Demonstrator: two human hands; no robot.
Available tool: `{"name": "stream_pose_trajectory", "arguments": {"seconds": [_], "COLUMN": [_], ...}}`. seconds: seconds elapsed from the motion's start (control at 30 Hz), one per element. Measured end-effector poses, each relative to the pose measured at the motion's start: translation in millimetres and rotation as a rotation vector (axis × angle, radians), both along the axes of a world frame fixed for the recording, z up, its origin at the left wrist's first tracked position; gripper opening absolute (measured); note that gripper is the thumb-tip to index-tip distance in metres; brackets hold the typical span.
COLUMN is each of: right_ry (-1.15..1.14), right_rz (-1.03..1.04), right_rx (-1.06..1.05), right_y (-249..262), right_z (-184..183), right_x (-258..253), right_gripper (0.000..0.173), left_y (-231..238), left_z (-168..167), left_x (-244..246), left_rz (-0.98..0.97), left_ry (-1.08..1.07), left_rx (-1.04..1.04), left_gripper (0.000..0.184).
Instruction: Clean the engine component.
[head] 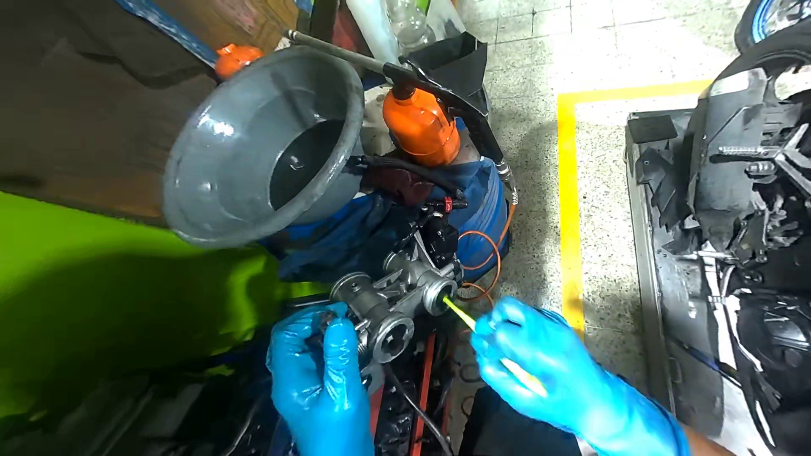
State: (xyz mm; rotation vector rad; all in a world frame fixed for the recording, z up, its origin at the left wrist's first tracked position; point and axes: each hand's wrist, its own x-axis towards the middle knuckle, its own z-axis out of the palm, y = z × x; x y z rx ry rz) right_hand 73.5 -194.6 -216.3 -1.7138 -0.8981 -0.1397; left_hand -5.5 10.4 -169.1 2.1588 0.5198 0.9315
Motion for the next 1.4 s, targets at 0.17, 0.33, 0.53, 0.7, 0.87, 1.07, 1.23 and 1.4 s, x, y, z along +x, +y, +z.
{"name": "stream_pose_trajectory", "arguments": {"seconds": [0.17,0.33,0.53,0.7,0.87,1.07,1.23,1.4], "right_ry": [-0.032,-0.072,-0.011,-0.015,-0.024,-0.033,-0.020,0.225], "right_rz": [-0.005,-0.039,-0.086,-0.095,-0.105,-0.099,-0.113,-0.209], "right_rx": [0.008,-0.020,-0.011,-0.041,-0.067,-0.105,-0.063,0.259], "right_y": [7.7,10.0,13.1,7.6,2.8,3.3,12.9,-67.9], "right_z": [-13.5,-15.3,-16.7,-9.3,-4.3,0.4,-8.1,2.7], "right_x": [-0.1,-2.5,-4.0,-2.6,-7.2,-8.8,-9.7,-27.7], "right_gripper": [0.008,0.007,0.007,0.007,0.007,0.007,0.007,0.013], "left_y": [-5.9,-10.8,-18.7,-19.7,-19.7,-17.1,-17.5,-5.6], "left_z": [-1.7,-4.9,-0.6,1.4,1.6,-0.7,-1.0,-8.2], "left_x": [1.6,3.9,6.7,8.9,7.7,5.5,6.6,3.0], "left_rz": [0.012,0.050,0.095,0.120,0.106,0.100,0.115,0.046], "left_ry": [-0.004,0.005,0.040,0.048,0.038,0.024,0.011,-0.018], "left_rx": [-0.004,0.017,-0.001,0.002,-0.032,-0.034,-0.050,-0.071], "left_gripper": [0.023,0.025,0.023,0.025,0.023,0.023,0.022,0.019]}}
